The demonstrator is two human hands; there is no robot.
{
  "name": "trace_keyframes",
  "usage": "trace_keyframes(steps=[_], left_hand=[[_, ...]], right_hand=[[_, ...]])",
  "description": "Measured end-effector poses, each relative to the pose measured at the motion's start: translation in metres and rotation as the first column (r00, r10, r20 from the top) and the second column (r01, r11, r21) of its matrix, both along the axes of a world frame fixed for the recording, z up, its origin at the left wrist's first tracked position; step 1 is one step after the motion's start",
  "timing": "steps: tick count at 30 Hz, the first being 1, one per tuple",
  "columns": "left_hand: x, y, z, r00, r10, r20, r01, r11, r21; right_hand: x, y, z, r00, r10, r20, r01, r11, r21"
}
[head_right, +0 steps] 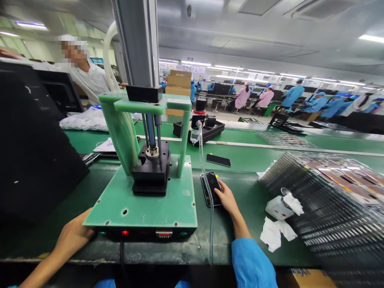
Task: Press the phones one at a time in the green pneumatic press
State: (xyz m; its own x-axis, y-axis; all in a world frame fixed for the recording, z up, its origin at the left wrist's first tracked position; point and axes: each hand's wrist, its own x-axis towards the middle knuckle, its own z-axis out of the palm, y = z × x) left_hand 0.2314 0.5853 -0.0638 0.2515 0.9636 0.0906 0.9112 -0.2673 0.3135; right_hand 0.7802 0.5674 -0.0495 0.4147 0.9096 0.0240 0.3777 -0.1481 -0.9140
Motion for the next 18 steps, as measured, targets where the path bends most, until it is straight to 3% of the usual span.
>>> trace_keyframes(steps=[2, 4, 7, 10, 12, 14, 18], left_hand=[[-0.001, 0.000, -0.001, 1.000, 0.008, 0.002, -0.008, 1.000, -0.007], [-0.002, 0.001, -0.003, 1.000, 0.007, 0.008, -0.007, 1.000, -0.015], [-0.004, 0.002, -0.006, 1.000, 0.003, 0.027, -0.003, 1.000, -0.017], [-0.007, 0.003, -0.011, 0.999, 0.021, 0.046, -0.020, 1.000, -0.020], [-0.009, 0.003, -0.016, 0.998, 0.026, 0.061, -0.025, 0.999, -0.024], [-0.013, 0.003, -0.022, 0.997, 0.029, 0.078, -0.027, 0.999, -0.029], [-0.020, 0.002, -0.038, 0.993, 0.059, 0.102, -0.056, 0.998, -0.030]], right_hand=[[-0.004, -0.001, 0.007, 0.988, 0.030, 0.152, -0.019, 0.997, -0.070], [-0.012, -0.003, 0.019, 0.904, 0.113, 0.413, -0.013, 0.971, -0.238], [-0.028, -0.005, 0.036, 0.567, 0.336, 0.752, 0.135, 0.863, -0.488], [-0.030, 0.005, 0.046, 0.374, 0.476, 0.796, 0.213, 0.791, -0.573], [-0.015, 0.026, 0.049, 0.342, 0.485, 0.805, 0.224, 0.790, -0.572], [0.008, 0.060, 0.048, 0.354, 0.412, 0.840, 0.206, 0.842, -0.499], [0.050, 0.141, 0.035, 0.536, 0.214, 0.817, 0.147, 0.929, -0.339]])
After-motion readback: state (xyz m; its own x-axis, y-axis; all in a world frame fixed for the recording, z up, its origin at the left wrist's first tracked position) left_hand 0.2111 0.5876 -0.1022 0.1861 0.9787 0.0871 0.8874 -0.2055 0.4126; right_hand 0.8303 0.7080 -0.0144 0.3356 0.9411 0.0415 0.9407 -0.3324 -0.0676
